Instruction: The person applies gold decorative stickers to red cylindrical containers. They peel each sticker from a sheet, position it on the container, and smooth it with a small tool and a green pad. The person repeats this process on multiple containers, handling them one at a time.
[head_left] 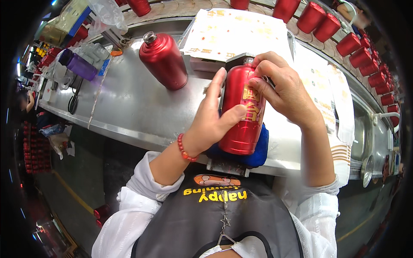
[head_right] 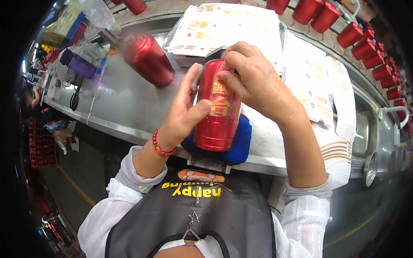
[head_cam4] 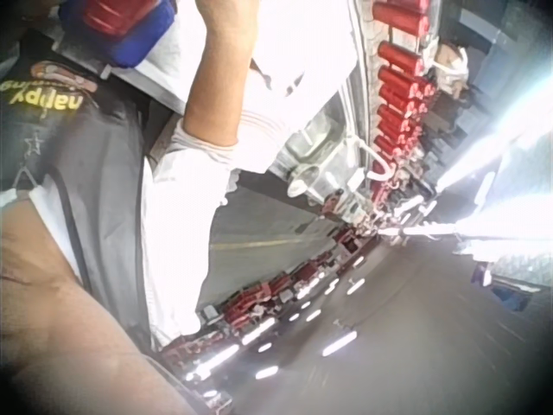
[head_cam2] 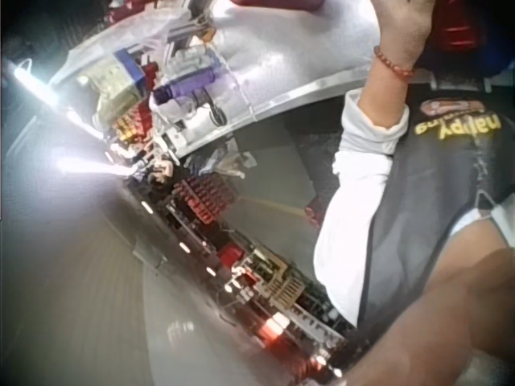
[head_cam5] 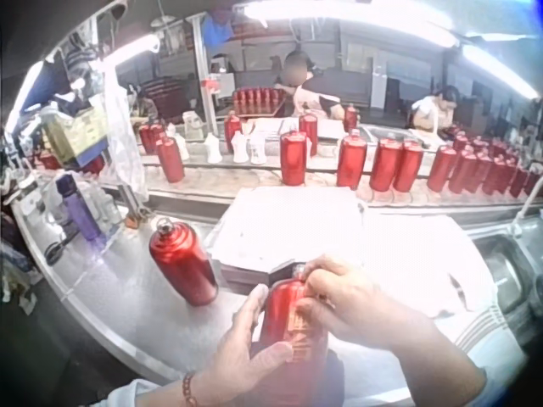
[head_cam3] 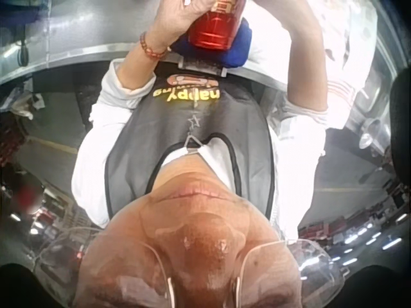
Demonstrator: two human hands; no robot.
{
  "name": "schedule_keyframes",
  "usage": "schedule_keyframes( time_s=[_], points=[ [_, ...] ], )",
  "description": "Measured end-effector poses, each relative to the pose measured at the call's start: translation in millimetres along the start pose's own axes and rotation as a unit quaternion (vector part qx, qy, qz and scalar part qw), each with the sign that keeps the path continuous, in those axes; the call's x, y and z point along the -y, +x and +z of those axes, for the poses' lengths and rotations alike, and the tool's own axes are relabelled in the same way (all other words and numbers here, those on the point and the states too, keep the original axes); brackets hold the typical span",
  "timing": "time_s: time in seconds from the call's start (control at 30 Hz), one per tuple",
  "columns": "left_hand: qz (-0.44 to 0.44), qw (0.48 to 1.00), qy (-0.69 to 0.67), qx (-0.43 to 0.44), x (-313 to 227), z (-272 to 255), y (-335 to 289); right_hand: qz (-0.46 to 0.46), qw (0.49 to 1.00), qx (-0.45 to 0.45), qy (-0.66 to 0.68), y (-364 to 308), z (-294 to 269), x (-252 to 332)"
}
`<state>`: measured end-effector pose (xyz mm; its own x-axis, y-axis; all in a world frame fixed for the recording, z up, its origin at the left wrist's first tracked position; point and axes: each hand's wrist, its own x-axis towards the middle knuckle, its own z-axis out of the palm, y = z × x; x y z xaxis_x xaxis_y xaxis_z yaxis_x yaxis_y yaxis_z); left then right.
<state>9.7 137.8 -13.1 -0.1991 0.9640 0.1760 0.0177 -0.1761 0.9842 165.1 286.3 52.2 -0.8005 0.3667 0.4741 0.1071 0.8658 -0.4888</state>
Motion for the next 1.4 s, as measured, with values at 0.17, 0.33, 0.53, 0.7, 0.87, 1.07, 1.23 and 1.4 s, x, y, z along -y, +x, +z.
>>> schedule_keyframes(
  time_s=[0.17, 0.33, 0.53, 0.7, 0.87, 1.07, 1.23, 1.4],
  points=[
    [0.007, 1.0, 0.016, -0.004, 10.4, 8.3, 4.0, -0.002, 1.0, -0.004, 0.02, -0.1, 0.7, -3.7],
    [-0.011, 0.995, -0.095, 0.011, 7.2, 7.6, 4.5, 0.01, 0.998, -0.016, 0.056, 0.1, 3.1, -6.4],
    [-0.012, 0.991, -0.128, 0.022, 9.0, 3.1, 4.8, -0.008, 0.999, -0.024, 0.049, 0.9, 4.0, -8.4],
    [-0.005, 0.992, -0.123, 0.015, 6.1, 7.5, 4.0, -0.011, 0.999, -0.006, 0.031, 0.3, 2.6, -10.2],
    [-0.009, 0.995, -0.098, 0.008, 9.3, 8.1, 4.2, 0.0, 0.998, -0.025, 0.054, 0.8, 4.4, -8.1],
    [-0.018, 0.999, -0.031, 0.001, 11.5, 5.7, 4.2, -0.005, 0.998, -0.027, 0.057, 1.4, 5.0, -9.4],
    [-0.028, 0.999, -0.034, 0.005, 7.4, 6.0, 3.2, -0.001, 0.998, -0.022, 0.058, 3.0, 2.9, -9.3],
    [-0.031, 0.999, -0.033, 0.012, 5.5, 6.6, 3.2, 0.068, 0.994, -0.057, 0.069, 1.5, 5.2, -8.8]
  ],
)
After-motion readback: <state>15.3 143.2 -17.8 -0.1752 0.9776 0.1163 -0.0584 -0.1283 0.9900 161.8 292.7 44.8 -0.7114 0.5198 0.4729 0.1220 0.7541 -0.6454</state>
